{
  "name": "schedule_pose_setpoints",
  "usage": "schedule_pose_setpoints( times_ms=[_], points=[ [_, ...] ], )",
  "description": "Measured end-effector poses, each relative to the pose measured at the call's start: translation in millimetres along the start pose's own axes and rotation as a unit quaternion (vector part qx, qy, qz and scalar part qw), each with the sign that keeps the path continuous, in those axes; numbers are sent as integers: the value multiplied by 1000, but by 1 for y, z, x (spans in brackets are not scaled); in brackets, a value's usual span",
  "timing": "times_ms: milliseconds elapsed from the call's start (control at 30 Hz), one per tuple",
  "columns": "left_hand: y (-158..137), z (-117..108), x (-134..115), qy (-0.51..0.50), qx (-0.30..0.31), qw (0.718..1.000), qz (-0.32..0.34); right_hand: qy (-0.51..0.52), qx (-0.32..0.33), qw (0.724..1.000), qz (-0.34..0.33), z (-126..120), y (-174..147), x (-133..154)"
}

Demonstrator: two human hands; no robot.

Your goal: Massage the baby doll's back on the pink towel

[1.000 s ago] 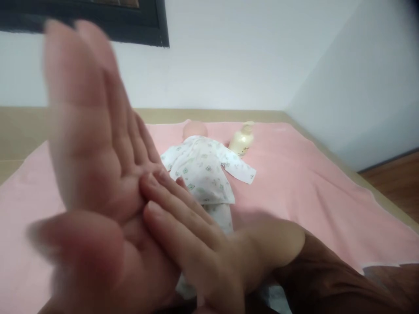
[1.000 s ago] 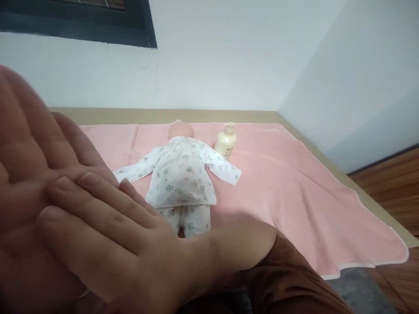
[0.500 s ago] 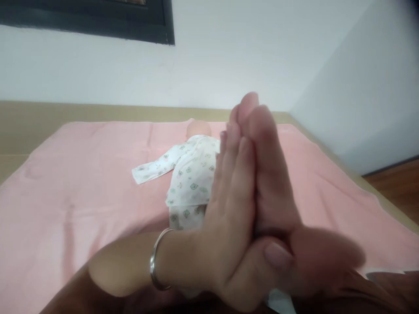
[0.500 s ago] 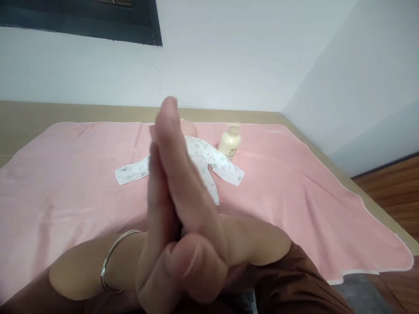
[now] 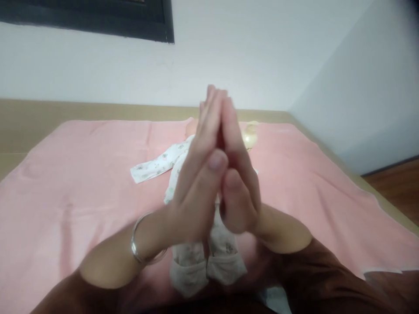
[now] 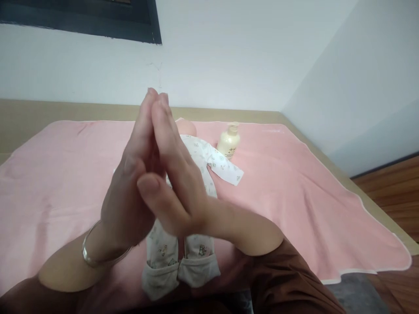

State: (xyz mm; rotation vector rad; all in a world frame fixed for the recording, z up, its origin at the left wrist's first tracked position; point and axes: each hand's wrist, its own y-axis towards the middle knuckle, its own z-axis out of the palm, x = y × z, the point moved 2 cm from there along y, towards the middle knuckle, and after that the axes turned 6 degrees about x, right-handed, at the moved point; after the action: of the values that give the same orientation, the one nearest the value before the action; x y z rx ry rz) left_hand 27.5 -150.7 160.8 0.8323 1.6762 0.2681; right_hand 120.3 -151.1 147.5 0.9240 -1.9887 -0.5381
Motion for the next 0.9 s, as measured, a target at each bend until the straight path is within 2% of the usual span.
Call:
schedule_pose_setpoints(
  times_ms=[33, 67, 100, 167, 267, 367, 467, 567, 700, 900],
  points=[
    [7, 0, 12, -13, -20, 1000, -20, 28, -28, 999, -18, 0, 3, -13],
    [14, -1, 26, -35, -62, 997, -41, 28, -36, 999, 3, 1, 8, -28],
    [21, -1, 43, -53, -102, 991, -67, 17, -41, 998, 42, 3, 13, -44],
    [33, -3, 80, -19, -138, 979, -148, -22, -14, 993, 114, 11, 22, -74],
    [43, -9, 129, 43, -129, 973, -187, -90, 41, 980, 172, 22, 29, -107],
    [44, -18, 161, 152, -74, 964, -203, -122, 75, 974, 177, 30, 29, -126],
    [40, -21, 179, 202, -48, 955, -214, -125, 82, 975, 162, 36, 26, -141],
    [35, -18, 192, 240, -61, 941, -232, -131, 80, 976, 156, 45, 22, -162],
    [32, -11, 202, 267, -79, 936, -216, -144, 73, 973, 163, 55, 17, -189],
    [21, -11, 208, 271, -85, 938, -201, -143, 93, 972, 160, 56, 7, -199]
  ],
)
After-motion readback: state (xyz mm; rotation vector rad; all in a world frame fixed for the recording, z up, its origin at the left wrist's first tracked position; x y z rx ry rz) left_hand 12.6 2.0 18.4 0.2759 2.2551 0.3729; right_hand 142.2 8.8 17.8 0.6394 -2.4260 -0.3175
